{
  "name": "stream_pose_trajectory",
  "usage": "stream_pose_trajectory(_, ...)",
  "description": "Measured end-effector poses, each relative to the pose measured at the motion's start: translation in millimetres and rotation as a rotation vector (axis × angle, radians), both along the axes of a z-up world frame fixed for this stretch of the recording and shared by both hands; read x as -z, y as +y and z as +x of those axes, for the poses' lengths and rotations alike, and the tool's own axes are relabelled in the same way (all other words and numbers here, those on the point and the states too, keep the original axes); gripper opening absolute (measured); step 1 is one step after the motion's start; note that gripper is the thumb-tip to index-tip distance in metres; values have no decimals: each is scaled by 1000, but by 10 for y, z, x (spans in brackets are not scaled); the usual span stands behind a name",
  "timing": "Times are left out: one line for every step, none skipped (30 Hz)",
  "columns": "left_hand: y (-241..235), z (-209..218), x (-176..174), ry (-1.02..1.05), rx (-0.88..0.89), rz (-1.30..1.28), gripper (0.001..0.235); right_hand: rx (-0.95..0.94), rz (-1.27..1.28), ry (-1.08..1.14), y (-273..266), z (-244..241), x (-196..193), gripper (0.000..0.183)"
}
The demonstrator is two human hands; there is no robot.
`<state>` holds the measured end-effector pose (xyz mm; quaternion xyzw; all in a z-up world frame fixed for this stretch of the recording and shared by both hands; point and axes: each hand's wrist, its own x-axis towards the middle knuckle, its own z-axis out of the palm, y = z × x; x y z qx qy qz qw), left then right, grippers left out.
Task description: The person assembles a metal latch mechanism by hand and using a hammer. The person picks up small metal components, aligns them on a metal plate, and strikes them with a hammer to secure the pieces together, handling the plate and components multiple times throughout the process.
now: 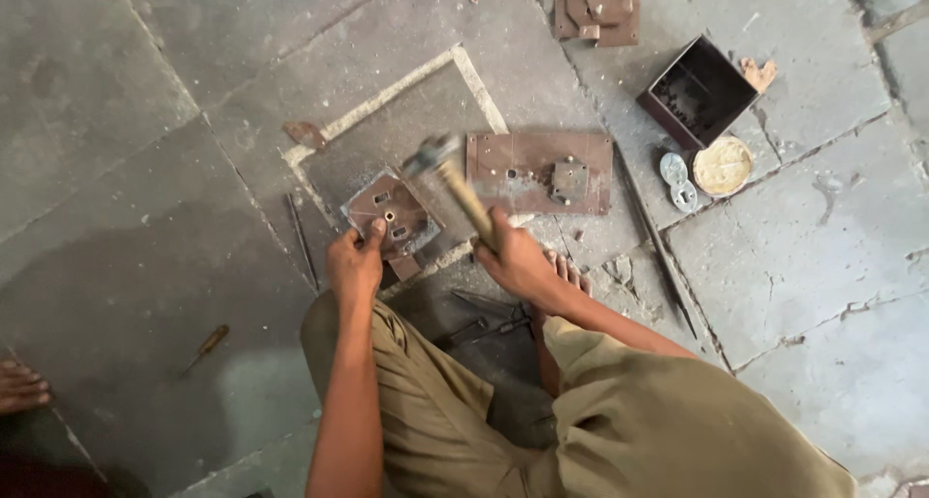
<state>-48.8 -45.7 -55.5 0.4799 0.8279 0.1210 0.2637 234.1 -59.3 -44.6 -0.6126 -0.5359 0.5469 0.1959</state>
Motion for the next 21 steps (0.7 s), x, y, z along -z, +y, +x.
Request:
stream_pose_trajectory(63,-8,-23,51,15,-20,57,-38,68,-21,53,-8,14,38)
stream_pose_trajectory(97,-11,-92,33,79,15,57,-75,136,-43,101,-7,25,38)
stream_pose_trajectory(211,-26,-185,15,149,60,57,-63,103,-55,168,16,47,37)
stream_pose_trajectory(365,-41,-287,-1,219,104,57,-50,69,-67,177,53,74,36)
stream_pose_trajectory(371,-47,-392,-69,272,-40,55,-60,5,-85,33,136,99,35)
stream_pose_trajectory(439,-115,-518,-138,327,-183,52,-54,26,-103,-98,205,138,35)
stream_pose_trajectory(492,-158,-644,-207,375,-328,50,-57,45,-118,-246,263,159,35)
stream_pose_trajectory(591,-146,-724,-46,466,-280,47,-59,65,-132,-359,294,175,36)
stream_pose_trajectory(672,-143,-798,122,544,-228,44,-58,45,-153,-411,289,192,36)
stream_pose_trajectory(690,-106,-850,198,510,-183,47,-58,27,-174,-438,281,197,36)
stream_pose_trajectory(754,-53,-876,277,488,-134,51,-43,11,-196,-424,270,196,36)
stream_pose_trajectory(772,12,-878,357,465,-85,56,-37,24,-193,-396,268,186,36)
stream_pose_trajectory(750,83,-841,387,404,97,61,-20,29,-193,-389,259,167,36)
stream_pose_trajectory(695,137,-780,414,341,278,66,-3,34,-192,-378,259,148,35)
stream_pose_trajectory(607,166,-701,438,278,453,72,-5,23,-200,-387,256,121,35)
stream_pose_trajectory(523,194,-594,283,110,524,74,-8,11,-208,-388,253,98,36)
stream_pose_trajectory(459,225,-469,124,-56,591,76,-8,1,-217,-381,244,81,36)
stream_pose_trajectory(417,232,-342,-35,-224,652,79,-3,-4,-191,-372,225,69,36)
stream_pose_trajectory(398,239,-208,-176,-305,598,81,1,-7,-171,-356,225,66,35)
stream_pose_trajectory(389,240,-81,-316,-383,540,84,5,-10,-150,-345,223,65,35)
stream_pose_trajectory(383,239,37,-453,-463,482,86,8,-9,-149,-338,250,68,35)
